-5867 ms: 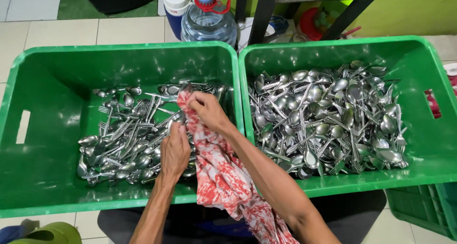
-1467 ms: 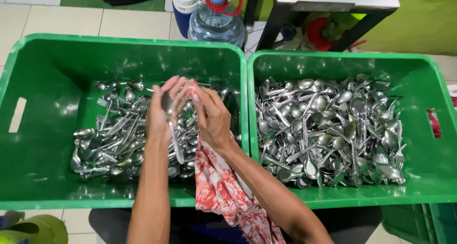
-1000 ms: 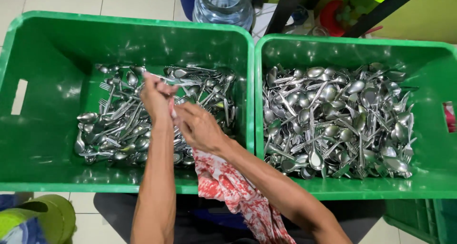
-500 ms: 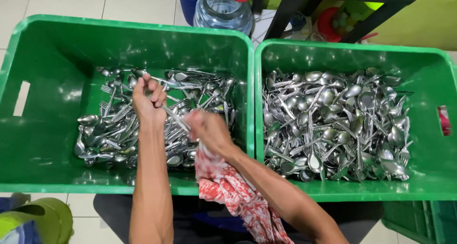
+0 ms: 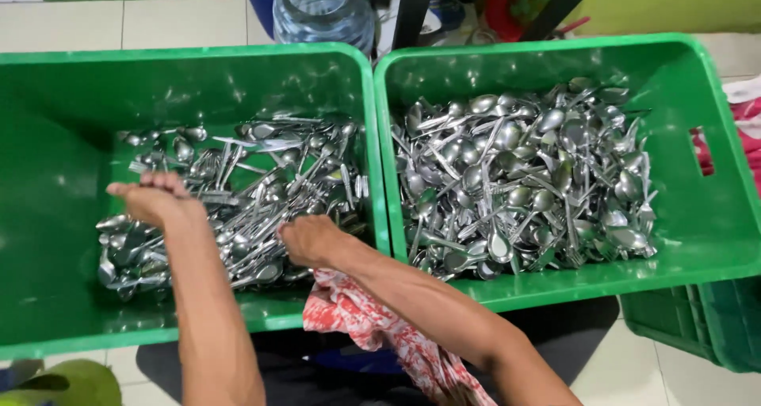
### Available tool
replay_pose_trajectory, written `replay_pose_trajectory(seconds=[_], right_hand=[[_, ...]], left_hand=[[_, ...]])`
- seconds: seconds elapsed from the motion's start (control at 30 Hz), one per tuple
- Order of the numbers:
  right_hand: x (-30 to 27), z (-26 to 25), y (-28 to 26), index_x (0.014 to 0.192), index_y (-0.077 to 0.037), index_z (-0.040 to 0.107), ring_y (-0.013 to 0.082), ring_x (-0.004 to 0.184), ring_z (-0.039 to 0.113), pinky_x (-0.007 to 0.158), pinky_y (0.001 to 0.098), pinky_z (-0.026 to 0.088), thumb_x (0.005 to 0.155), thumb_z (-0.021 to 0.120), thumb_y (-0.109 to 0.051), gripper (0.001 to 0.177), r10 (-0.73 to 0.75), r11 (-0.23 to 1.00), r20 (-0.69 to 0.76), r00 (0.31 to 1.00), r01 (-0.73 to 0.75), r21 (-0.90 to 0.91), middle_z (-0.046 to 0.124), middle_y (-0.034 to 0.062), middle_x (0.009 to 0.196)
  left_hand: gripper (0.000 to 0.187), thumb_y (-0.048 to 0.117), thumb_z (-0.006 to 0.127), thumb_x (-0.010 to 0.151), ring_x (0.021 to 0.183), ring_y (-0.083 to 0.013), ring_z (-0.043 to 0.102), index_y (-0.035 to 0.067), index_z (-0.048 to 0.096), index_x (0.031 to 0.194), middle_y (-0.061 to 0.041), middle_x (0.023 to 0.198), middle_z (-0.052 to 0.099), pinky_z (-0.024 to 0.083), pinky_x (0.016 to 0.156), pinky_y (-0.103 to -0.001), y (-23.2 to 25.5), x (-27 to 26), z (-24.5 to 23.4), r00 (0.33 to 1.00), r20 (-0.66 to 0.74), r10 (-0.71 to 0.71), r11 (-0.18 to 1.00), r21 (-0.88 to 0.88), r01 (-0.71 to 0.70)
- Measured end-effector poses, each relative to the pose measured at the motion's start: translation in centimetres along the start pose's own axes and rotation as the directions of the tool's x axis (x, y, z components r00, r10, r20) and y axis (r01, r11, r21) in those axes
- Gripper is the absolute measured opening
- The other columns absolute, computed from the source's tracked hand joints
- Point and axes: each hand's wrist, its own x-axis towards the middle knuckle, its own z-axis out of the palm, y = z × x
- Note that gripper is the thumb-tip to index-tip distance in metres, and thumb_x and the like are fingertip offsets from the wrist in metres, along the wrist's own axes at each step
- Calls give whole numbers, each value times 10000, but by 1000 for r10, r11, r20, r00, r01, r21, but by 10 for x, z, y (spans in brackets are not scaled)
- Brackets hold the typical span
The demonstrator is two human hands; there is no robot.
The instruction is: Polishing spoons and forks using a cloth and sorting them within crates.
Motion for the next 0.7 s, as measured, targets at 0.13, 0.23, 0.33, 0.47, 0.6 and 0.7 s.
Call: replay_pose_trajectory(seconds=[0.13, 0.23, 0.33, 0.47, 0.6, 0.7], right_hand=[[0, -2, -1, 941, 69, 652, 434, 635, 678, 589, 558, 560, 1070, 338, -186, 425, 13, 998, 53, 999, -17, 65, 708, 254, 823], [-5, -13, -4, 898, 48, 640, 400, 622, 652, 598, 531, 561, 1075, 331, -211, 440, 76, 987, 85, 993, -87, 135, 688, 229, 798], [-12, -28, -8, 833, 17, 622, 348, 603, 613, 610, 490, 563, 1081, 320, -247, 472, 175, 950, 134, 975, -203, 238, 658, 192, 759], [-18, -35, -18, 736, -30, 594, 272, 575, 554, 629, 429, 564, 1091, 303, -302, 533, 280, 852, 238, 930, -355, 386, 613, 135, 701], [28, 47, 14, 806, -91, 772, 396, 767, 761, 598, 560, 585, 883, 460, -226, 349, 49, 998, 37, 998, -50, 24, 740, 178, 744], [20, 20, 5, 897, -93, 791, 373, 889, 766, 689, 513, 606, 834, 546, -228, 286, 92, 996, 181, 979, -90, -16, 774, 156, 855]], left_hand=[[319, 158, 341, 1103, 440, -94, 455, -3, 503, 1325, 0, 570, 494, 359, 339, -195, 1, -153, 116, 997, 63, -32, 975, -220, 45], [799, 729, 351, 894, 513, -73, 426, 20, 712, 967, 25, 667, 528, 391, 456, -206, -11, -273, 162, 557, 825, 91, 984, 14, -180], [919, 590, 607, 908, 1396, -375, 529, 14, 275, 1542, -243, 1546, 437, 417, 1219, -543, -30, -296, 165, 298, 909, -291, 915, 356, -191], [395, 292, 486, 1067, 1035, -270, 688, -18, 495, 1312, -205, 1165, 655, 629, 862, -332, -18, -237, 153, 207, 963, -171, 775, 261, -576], [82, 57, 555, 1079, 607, -158, 689, 64, 633, 1103, -99, 729, 693, 584, 588, -254, -47, -140, 103, 378, 910, -168, 517, 408, -752], [168, 186, 541, 979, 929, -481, 693, 123, 697, 975, -203, 928, 739, 547, 829, -593, -95, -92, 40, 475, 722, -502, -121, 486, -866]])
